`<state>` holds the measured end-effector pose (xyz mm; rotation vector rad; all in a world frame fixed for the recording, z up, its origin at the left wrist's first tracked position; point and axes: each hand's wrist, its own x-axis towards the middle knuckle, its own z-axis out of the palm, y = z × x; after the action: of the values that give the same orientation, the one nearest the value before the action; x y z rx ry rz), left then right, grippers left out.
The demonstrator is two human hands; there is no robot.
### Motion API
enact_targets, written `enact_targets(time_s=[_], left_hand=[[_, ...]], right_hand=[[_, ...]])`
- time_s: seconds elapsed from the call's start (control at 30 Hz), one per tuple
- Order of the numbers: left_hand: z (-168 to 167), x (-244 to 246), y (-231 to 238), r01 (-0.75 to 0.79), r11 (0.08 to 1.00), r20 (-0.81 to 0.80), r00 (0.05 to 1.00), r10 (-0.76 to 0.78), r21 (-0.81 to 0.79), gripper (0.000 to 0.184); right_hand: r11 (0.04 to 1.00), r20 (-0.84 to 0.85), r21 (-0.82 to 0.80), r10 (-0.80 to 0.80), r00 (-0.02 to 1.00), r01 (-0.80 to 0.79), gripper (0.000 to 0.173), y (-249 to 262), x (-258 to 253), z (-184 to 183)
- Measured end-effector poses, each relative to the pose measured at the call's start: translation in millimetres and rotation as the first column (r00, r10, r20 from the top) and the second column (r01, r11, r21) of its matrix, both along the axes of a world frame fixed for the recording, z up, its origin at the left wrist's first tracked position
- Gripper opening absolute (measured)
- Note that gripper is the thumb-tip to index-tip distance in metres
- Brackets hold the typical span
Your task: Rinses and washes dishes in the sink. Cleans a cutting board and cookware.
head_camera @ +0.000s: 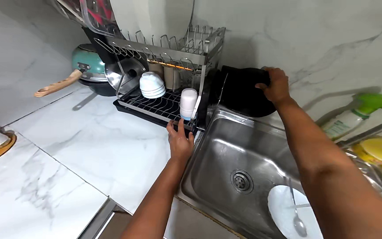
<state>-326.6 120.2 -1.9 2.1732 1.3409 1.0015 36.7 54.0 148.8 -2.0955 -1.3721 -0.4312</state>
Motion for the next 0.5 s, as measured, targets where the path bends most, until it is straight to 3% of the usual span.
enact_targets(time_s=[0.23,0.4,0.5], left_hand=[[4,-6,-6,0.003,1.000,-0.059,0.998,-0.003,-0.006,0.071],[18,17,-20,-0.030,0.929,0.061,0.998,0.008,0.368,0.070],[36,36,-20,0.028,0.964,-0.060,0.998,-0.013,0.266,0.071]], right_hand=[[0.985,-0.004,-0.124,-0.122,0.993,0.120,0.063,6,-1,11],[0.990,-0.044,-0.093,-0.107,0.993,0.103,0.062,6,0,13],[0.987,-0.053,-0.107,-0.128,0.990,0.122,0.063,6,-6,14]])
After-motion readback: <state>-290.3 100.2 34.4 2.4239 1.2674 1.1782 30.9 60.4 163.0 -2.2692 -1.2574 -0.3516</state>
